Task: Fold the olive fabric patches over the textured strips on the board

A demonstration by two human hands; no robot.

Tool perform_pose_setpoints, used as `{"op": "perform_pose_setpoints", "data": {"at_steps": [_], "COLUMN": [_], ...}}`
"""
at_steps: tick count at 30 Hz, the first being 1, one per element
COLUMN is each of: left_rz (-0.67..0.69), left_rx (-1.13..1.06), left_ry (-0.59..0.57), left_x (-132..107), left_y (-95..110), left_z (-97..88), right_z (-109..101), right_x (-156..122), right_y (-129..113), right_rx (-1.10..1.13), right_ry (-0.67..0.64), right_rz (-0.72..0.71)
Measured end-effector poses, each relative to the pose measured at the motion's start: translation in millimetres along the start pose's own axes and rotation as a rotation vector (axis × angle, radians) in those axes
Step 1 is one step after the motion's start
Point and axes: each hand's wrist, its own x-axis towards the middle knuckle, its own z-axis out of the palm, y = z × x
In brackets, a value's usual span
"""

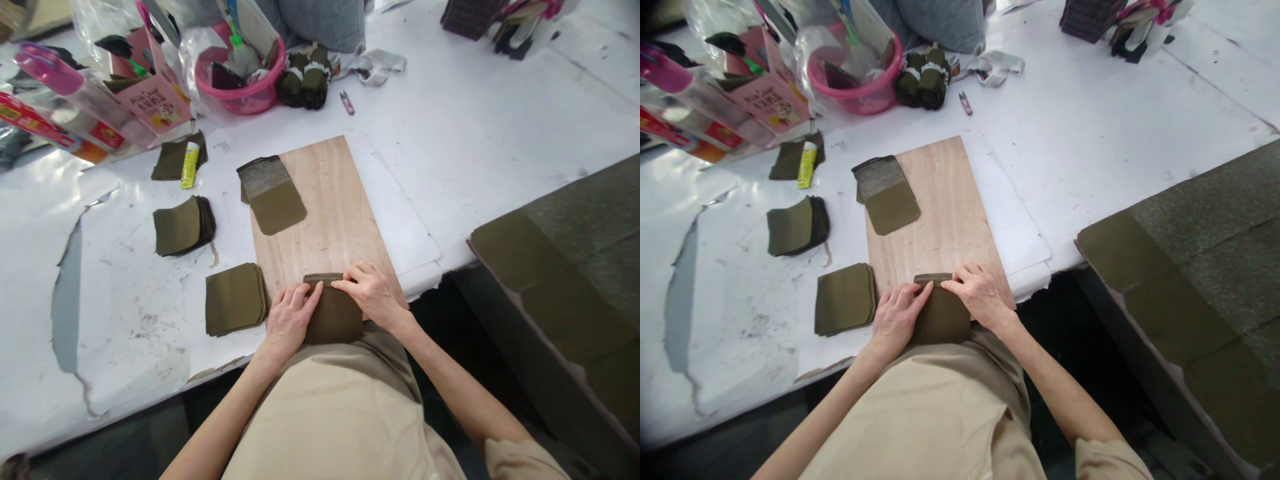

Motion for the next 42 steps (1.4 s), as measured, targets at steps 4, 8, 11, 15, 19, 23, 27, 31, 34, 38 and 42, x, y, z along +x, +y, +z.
{"op": "perform_pose_setpoints", "data": {"at_steps": [4,8,11,15,19,23,27,31,34,38,42], "left_rz": [0.016,0.094,0.107,0.104,0.108,0.109,0.096,0.118,0.143,0.151,0.158], "left_rx": [0.036,0.028,0.007,-0.014,-0.016,-0.029,-0.050,-0.094,-0.111,-0.100,-0.073], "left_ry": [-0.014,-0.057,-0.093,-0.106,-0.109,-0.102,-0.085,-0.070,-0.069,-0.086,-0.124], "left_x": [2.9,7.9,10.9,13.6,15.7,16.5,16.0,17.5,20.1,22.5,24.1], "left_y": [1.6,2.3,2.0,2.3,3.5,3.8,3.4,2.5,1.8,2.0,2.8], "left_z": [-2.7,-4.3,-5.6,-9.1,-12.3,-11.0,-7.2,-5.2,-6.2,-8.9,-10.5], "right_z": [-4.2,-5.1,-4.6,-6.3,-8.5,-9.3,-8.1,-6.2,-6.6,-8.7,-9.4], "right_x": [0.3,0.8,-0.4,-4.0,-7.2,-9.1,-10.9,-12.6,-13.0,-12.7,-12.8], "right_y": [-4.4,-6.1,-1.4,7.8,10.4,8.4,9.1,12.0,13.4,12.7,11.3], "right_rx": [-0.049,-0.078,-0.057,-0.026,-0.031,-0.034,-0.030,-0.042,-0.045,-0.054,-0.078], "right_ry": [-0.009,-0.009,-0.012,-0.018,-0.021,0.001,0.015,0.026,0.025,0.012,0.015], "right_rz": [-0.040,-0.037,-0.038,-0.059,-0.050,-0.019,-0.001,-0.001,-0.009,-0.038,-0.045]}}
